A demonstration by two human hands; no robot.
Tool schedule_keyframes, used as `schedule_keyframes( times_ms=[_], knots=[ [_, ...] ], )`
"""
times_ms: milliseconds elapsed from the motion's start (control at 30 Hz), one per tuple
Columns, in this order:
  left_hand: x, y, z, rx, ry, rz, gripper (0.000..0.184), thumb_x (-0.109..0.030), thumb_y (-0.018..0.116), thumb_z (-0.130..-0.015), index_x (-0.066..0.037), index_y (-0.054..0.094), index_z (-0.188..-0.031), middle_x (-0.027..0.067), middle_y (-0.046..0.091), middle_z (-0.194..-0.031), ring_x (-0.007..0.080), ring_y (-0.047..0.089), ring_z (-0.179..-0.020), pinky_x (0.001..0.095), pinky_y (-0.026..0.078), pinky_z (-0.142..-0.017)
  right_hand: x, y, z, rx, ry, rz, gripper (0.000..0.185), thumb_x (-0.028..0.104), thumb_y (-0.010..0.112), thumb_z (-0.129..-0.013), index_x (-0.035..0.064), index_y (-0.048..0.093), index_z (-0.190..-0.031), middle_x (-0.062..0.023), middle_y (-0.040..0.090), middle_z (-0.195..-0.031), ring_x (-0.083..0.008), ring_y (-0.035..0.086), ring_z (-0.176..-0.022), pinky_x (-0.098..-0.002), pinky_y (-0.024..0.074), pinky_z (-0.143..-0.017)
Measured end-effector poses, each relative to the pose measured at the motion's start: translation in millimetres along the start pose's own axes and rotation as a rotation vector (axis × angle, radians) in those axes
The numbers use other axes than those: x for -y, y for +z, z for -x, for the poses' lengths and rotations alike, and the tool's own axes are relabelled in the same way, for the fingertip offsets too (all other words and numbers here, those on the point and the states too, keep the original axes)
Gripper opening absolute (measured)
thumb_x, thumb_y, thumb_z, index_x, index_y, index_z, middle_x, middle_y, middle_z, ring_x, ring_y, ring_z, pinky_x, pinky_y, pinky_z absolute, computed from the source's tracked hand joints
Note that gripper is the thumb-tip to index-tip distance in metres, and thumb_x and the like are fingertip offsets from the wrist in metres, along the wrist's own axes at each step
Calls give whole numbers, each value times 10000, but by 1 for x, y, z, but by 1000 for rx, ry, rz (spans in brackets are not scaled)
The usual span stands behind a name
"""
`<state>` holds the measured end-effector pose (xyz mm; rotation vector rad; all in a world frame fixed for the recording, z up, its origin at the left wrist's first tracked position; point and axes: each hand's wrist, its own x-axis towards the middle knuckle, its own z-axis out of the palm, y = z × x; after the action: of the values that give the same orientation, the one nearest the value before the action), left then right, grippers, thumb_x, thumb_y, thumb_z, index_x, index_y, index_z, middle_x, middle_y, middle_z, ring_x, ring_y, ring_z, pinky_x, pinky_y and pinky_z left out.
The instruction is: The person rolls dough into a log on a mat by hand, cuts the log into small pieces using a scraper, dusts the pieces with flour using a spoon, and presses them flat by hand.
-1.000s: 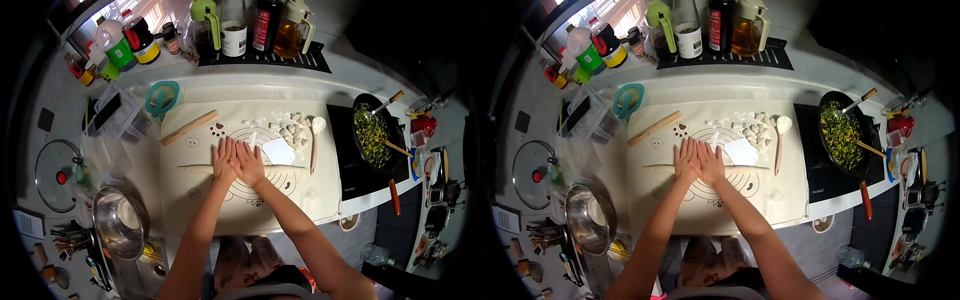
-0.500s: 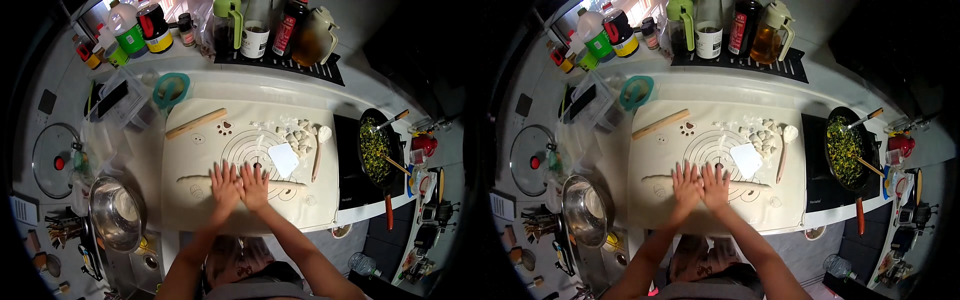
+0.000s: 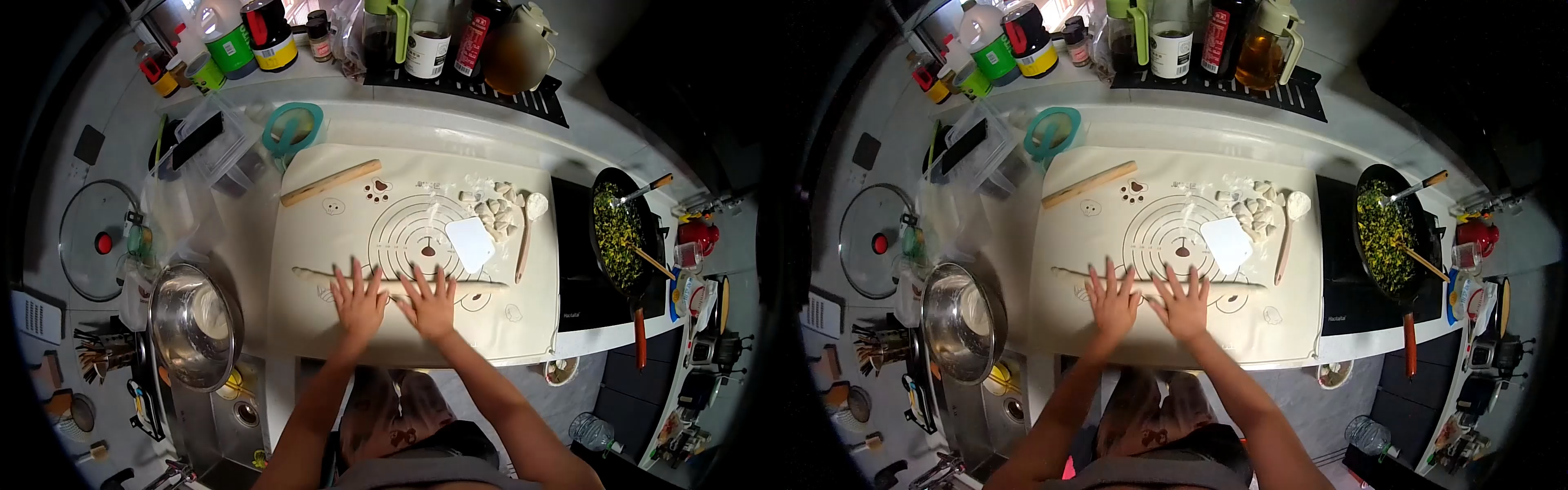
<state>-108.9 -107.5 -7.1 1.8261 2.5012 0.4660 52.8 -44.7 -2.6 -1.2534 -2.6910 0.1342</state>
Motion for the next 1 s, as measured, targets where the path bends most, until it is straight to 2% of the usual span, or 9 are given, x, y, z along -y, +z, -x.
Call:
schedule_keyframes(
  times_ms=[100, 233, 300, 433, 500, 633, 767, 833, 1000],
  knots=[
    [4, -9, 41, 12, 8, 8, 542, -433, 602, -854, -283, 490, -1363, 129, 283, -1517, 492, 240, -1347, 612, 221, -1069, 15, -8, 49, 99, 11, -4, 631, 555, 493, -885, 256, 390, -1431, -26, 288, -1524, -485, 270, -1329, -662, 189, -1050],
    [18, -17, 22, 49, 85, 7, 552, -427, 609, -847, -267, 491, -1361, 132, 293, -1512, 478, 260, -1341, 611, 228, -1065, 11, -9, 34, 104, 41, 35, 683, 557, 480, -890, 202, 345, -1457, -30, 287, -1527, -472, 274, -1337, -658, 183, -1057],
    [32, -8, -15, 33, 109, -11, 574, -440, 597, -852, -234, 474, -1374, 129, 290, -1514, 461, 251, -1352, 606, 209, -1075, -6, -3, 3, 79, 73, 39, 655, 536, 411, -928, 191, 306, -1475, -51, 274, -1536, -378, 276, -1373, -647, 163, -1074],
    [52, 18, -96, 58, -24, -28, 660, -530, 458, -909, -135, 382, -1432, 130, 269, -1526, 418, 184, -1397, 580, 99, -1121, -40, 2, -64, 175, 270, 66, 695, 563, 249, -962, 116, 239, -1494, -82, 220, -1556, -345, 164, -1430, -595, 84, -1122],
    [66, 33, -127, 57, -108, 17, 668, -553, 391, -927, -132, 360, -1445, 139, 252, -1532, 416, 152, -1408, 571, 70, -1129, -53, 4, -84, 201, 353, 53, 726, 567, 206, -966, 61, 233, -1487, -82, 200, -1562, -339, 136, -1436, -565, 59, -1136],
    [67, 27, -118, 37, -191, -77, 672, -561, 329, -946, -127, 338, -1458, 164, 223, -1538, 415, 109, -1420, 565, 47, -1133, -57, 13, -63, 64, 224, 93, 689, 564, 276, -956, 104, 308, -1467, -87, 242, -1546, -357, 181, -1416, -591, 96, -1118],
    [57, -3, -39, 73, -178, -102, 610, -490, 501, -908, -217, 384, -1441, 179, 235, -1528, 449, 118, -1403, 601, 92, -1117, -38, -13, 4, -38, 123, 29, 613, 547, 469, -899, 169, 456, -1381, -86, 360, -1478, -453, 294, -1323, -615, 232, -1057],
    [57, -12, 12, 10, -134, -54, 603, -456, 571, -874, -237, 422, -1416, 177, 258, -1515, 462, 146, -1389, 620, 119, -1102, -35, -18, 40, 3, 87, 46, 608, 538, 503, -885, 180, 467, -1375, -72, 367, -1476, -461, 308, -1312, -607, 237, -1059],
    [77, -27, 44, -6, 31, -58, 627, -420, 640, -824, -223, 455, -1391, 170, 297, -1496, 471, 256, -1345, 637, 161, -1078, -52, -21, 67, -8, 48, 78, 626, 499, 502, -900, 156, 418, -1417, -41, 371, -1491, -348, 353, -1342, -586, 203, -1089]
  ],
)
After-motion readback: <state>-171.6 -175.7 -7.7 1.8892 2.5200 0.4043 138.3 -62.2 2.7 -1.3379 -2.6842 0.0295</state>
